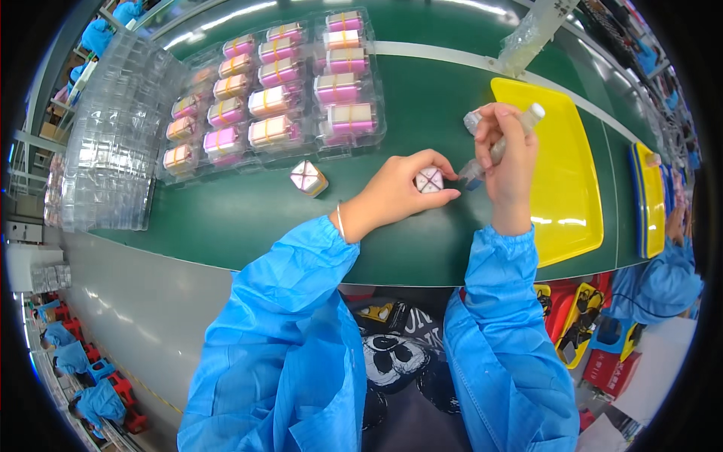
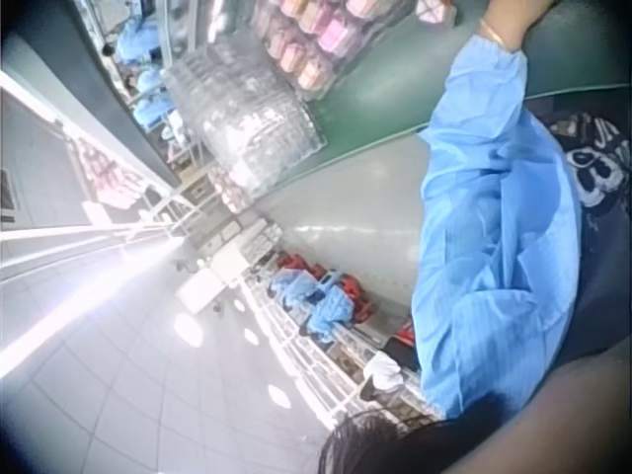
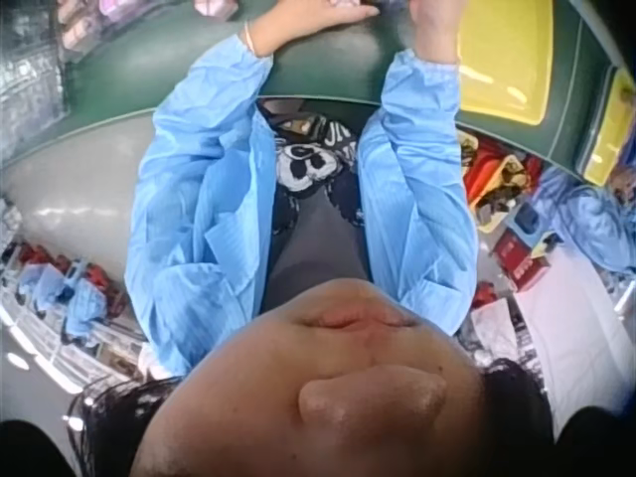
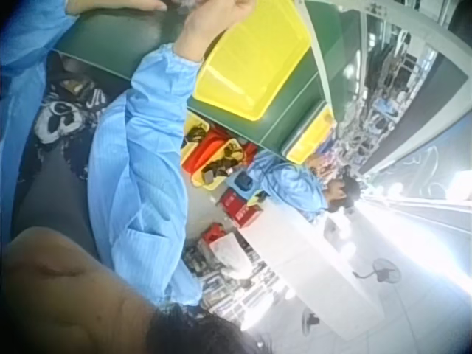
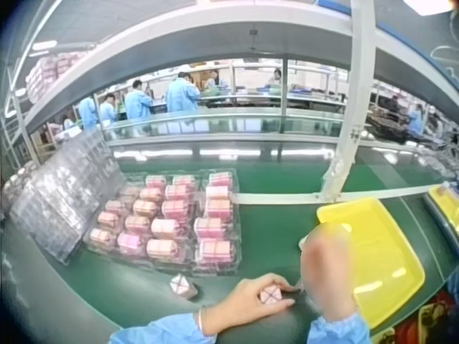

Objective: Assembling small colorful rectangular parts with a pen-like tool on a production line.

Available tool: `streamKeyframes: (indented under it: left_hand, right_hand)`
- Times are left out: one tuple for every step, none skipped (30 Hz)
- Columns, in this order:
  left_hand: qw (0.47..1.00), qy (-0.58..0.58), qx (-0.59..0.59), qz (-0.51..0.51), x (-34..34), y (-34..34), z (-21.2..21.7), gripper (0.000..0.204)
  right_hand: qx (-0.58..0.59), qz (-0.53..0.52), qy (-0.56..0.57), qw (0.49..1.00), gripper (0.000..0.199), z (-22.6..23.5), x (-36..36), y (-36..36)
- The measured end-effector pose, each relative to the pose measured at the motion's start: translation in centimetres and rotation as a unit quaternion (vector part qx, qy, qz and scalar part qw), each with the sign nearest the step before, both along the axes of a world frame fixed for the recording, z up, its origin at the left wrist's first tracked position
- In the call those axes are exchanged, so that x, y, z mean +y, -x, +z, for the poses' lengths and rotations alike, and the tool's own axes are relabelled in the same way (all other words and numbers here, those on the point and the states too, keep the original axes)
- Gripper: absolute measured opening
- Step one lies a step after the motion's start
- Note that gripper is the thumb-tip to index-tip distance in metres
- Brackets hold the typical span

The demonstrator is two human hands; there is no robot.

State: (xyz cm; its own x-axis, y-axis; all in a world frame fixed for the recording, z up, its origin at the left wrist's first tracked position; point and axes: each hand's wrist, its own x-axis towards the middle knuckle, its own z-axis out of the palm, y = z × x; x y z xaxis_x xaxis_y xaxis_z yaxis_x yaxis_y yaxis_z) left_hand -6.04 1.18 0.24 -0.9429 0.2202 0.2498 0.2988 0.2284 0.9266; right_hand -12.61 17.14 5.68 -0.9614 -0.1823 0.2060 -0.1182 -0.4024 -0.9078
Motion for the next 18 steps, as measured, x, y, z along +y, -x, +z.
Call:
streamKeyframes:
  left_hand:
    - [1.000,0.009,-0.001,0.004,0.1,-0.2,-0.1,0.029]
    - [1.000,0.017,-0.003,0.008,0.1,-0.3,-0.2,0.028]
    - [1.000,0.026,-0.001,0.008,0.0,-0.4,-0.3,0.027]
    - [0.999,0.035,0.003,0.009,0.0,-0.2,-0.2,0.027]
    - [0.999,0.044,0.007,0.009,-0.1,-0.1,-0.2,0.026]
    - [0.999,0.040,-0.001,0.011,0.0,-0.1,-0.2,0.026]
    - [0.999,0.035,-0.008,0.013,0.0,0.0,-0.2,0.026]
    - [0.999,0.030,-0.015,0.016,0.0,0.0,-0.2,0.026]
    - [0.999,0.027,-0.027,0.015,0.0,0.0,-0.2,0.026]
    - [0.999,0.023,-0.039,0.013,0.0,0.0,-0.2,0.025]
    - [0.998,0.018,-0.051,0.012,0.0,0.0,-0.2,0.025]
    - [0.998,0.029,-0.055,0.020,0.3,0.0,-0.1,0.025]
    - [0.997,0.043,-0.061,0.029,0.4,-0.2,0.1,0.025]
    - [0.995,0.057,-0.066,0.039,0.6,-0.2,0.3,0.025]
    - [0.996,0.061,-0.039,0.041,0.6,-0.3,0.2,0.025]
    - [0.997,0.064,-0.012,0.043,0.7,-0.2,0.1,0.025]
    - [0.997,0.067,0.015,0.045,0.6,-0.2,0.1,0.025]
    - [0.995,0.086,0.021,0.043,0.4,-0.3,0.1,0.029]
  right_hand:
    - [-0.001,-0.013,-0.002,1.000,0.022,-0.1,0.2,0.0]
    - [-0.009,-0.025,0.014,1.000,0.021,-0.2,0.3,0.2]
    - [-0.016,-0.037,0.029,0.999,0.021,-0.3,0.3,0.5]
    - [-0.022,-0.049,0.044,0.998,0.021,-0.3,0.4,0.8]
    - [-0.029,-0.045,0.045,0.998,0.021,-0.3,0.4,0.9]
    - [-0.036,-0.040,0.045,0.998,0.021,-0.5,0.3,1.1]
    - [-0.042,-0.034,0.046,0.997,0.021,-0.7,0.3,1.1]
    - [-0.042,-0.033,0.044,0.998,0.021,-0.7,0.2,1.0]
    - [-0.043,-0.031,0.042,0.998,0.021,-0.7,0.0,0.9]
    - [-0.043,-0.029,0.038,0.998,0.021,-0.7,-0.1,0.8]
    - [-0.041,-0.031,0.036,0.998,0.021,-0.7,-0.1,0.8]
    - [-0.040,-0.033,0.033,0.998,0.021,-0.7,0.0,0.8]
    - [-0.039,-0.034,0.033,0.998,0.021,-0.7,-0.1,0.8]
    - [-0.035,-0.038,0.032,0.998,0.021,-0.7,-0.1,0.9]
    - [-0.032,-0.041,0.031,0.998,0.021,-0.8,0.2,1.0]
    - [-0.027,-0.045,0.028,0.998,0.021,-0.8,0.3,1.1]
    - [-0.028,-0.041,0.030,0.998,0.020,-0.7,0.1,1.1]
    - [-0.030,-0.038,0.031,0.998,0.020,-0.7,0.0,0.9]
